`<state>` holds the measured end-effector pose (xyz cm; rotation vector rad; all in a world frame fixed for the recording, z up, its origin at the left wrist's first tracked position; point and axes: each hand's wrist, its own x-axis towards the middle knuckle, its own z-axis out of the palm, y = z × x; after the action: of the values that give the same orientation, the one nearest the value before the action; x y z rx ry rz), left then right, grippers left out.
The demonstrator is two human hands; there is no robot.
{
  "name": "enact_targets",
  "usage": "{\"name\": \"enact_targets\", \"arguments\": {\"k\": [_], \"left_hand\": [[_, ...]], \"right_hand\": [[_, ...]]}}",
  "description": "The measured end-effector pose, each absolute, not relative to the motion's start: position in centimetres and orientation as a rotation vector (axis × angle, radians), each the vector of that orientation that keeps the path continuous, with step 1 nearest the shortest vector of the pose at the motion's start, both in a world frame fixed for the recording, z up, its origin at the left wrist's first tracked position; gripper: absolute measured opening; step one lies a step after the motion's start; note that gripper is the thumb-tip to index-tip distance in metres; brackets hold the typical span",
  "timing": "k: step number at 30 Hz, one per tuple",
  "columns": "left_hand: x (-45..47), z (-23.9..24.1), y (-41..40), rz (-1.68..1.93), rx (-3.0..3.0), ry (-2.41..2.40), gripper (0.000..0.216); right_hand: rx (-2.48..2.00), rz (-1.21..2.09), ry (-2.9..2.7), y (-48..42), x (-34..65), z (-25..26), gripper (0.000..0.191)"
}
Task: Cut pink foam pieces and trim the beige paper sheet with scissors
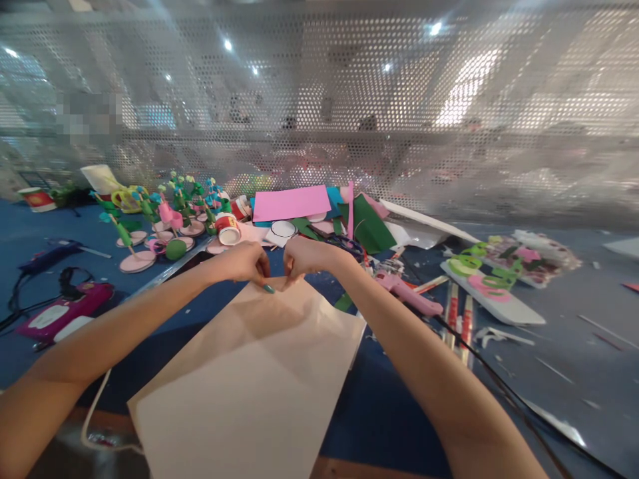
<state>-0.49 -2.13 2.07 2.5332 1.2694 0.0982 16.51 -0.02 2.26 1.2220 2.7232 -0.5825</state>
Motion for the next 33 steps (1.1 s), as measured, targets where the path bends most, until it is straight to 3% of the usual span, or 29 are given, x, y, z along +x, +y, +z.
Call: {"name": "enact_targets", "arguments": {"k": [11,18,24,33], "left_hand": [[-0.6,1.4,-1.2,-0.034,2.407,1.028,0.024],[-0.2,1.5,-1.8,0.154,2.618,0.985,0.023],[-0.1,1.6,-1.7,0.123,2.590,1.005,0.012],[-0.4,1.6,-1.8,0.038,2.715,0.971,0.016]], "right_hand": [[1.213,-0.791,2.507,-0.8,16.6,3.0,0.026],[1.211,-0.902,2.505,-0.9,16.8,3.3,0.029],[1.163,-0.816,2.553,-1.1,16.4,3.4,0.037],[1.174,-0.698,2.564,-1.6,16.0,3.4,0.024]]}}
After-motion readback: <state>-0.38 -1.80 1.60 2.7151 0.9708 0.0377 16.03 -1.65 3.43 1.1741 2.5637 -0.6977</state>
